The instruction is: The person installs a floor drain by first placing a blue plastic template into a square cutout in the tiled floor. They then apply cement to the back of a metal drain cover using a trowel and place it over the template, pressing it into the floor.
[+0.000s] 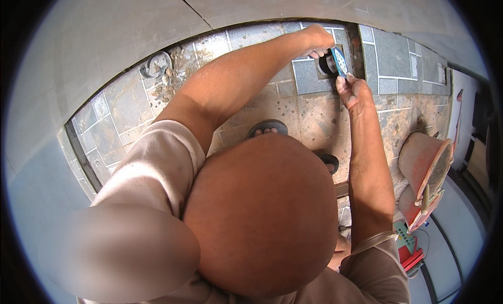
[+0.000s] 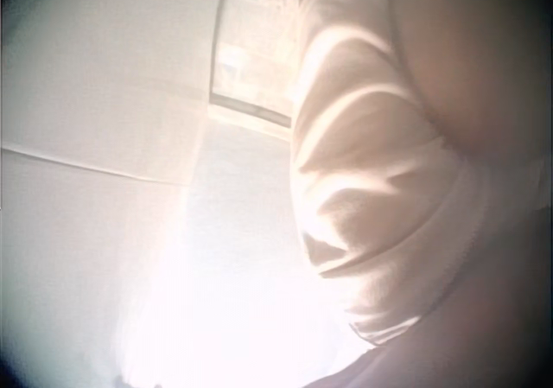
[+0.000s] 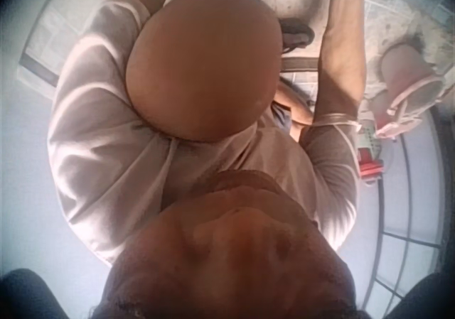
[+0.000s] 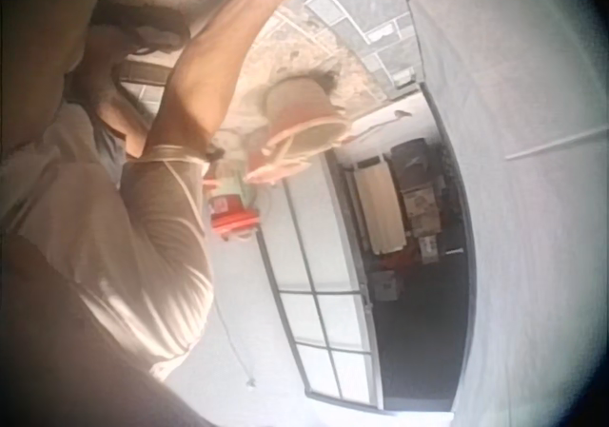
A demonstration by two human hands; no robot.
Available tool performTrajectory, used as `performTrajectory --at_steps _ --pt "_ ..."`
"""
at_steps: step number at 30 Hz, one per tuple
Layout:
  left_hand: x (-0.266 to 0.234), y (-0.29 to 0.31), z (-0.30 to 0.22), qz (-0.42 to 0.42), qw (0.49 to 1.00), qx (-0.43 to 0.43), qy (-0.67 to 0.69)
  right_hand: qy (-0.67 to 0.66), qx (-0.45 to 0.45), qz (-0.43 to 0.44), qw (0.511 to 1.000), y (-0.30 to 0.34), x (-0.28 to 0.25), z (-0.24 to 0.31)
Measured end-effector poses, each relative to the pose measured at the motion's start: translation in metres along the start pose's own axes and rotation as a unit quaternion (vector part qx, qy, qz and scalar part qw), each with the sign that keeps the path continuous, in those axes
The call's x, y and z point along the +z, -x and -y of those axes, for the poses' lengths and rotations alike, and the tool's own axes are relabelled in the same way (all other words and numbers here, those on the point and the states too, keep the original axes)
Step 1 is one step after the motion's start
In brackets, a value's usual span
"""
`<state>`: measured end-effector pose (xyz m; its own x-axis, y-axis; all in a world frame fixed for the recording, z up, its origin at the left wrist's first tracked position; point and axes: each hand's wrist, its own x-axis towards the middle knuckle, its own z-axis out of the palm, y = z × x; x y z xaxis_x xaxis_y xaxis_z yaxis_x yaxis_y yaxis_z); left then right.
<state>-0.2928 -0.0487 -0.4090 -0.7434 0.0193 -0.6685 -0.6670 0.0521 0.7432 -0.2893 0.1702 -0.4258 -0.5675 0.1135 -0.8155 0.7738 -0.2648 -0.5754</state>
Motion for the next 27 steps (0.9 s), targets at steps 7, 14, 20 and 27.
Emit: performTrajectory --at_steps 7,14,20,27 --pt "-0.001 0.005 -0.007 -0.027 0.999 -0.014 0.025 0.042 -0.019 0.042 0.998 0.011 -0.001 0.005" --pt "-0.01 0.016 0.005 0.177 0.97 -0.059 0.158 0.101 -0.026 0.141 0.984 0.016 -0.006 0.011" --pt "-0.006 0.032 0.015 0.146 0.952 -0.068 0.259 0.162 -0.041 0.047 0.985 0.063 0.019 0.009" --pt "-0.009 0.064 0.01 0.117 0.922 -0.099 0.355 0.075 -0.021 0.089 0.993 0.041 0.003 0.002"
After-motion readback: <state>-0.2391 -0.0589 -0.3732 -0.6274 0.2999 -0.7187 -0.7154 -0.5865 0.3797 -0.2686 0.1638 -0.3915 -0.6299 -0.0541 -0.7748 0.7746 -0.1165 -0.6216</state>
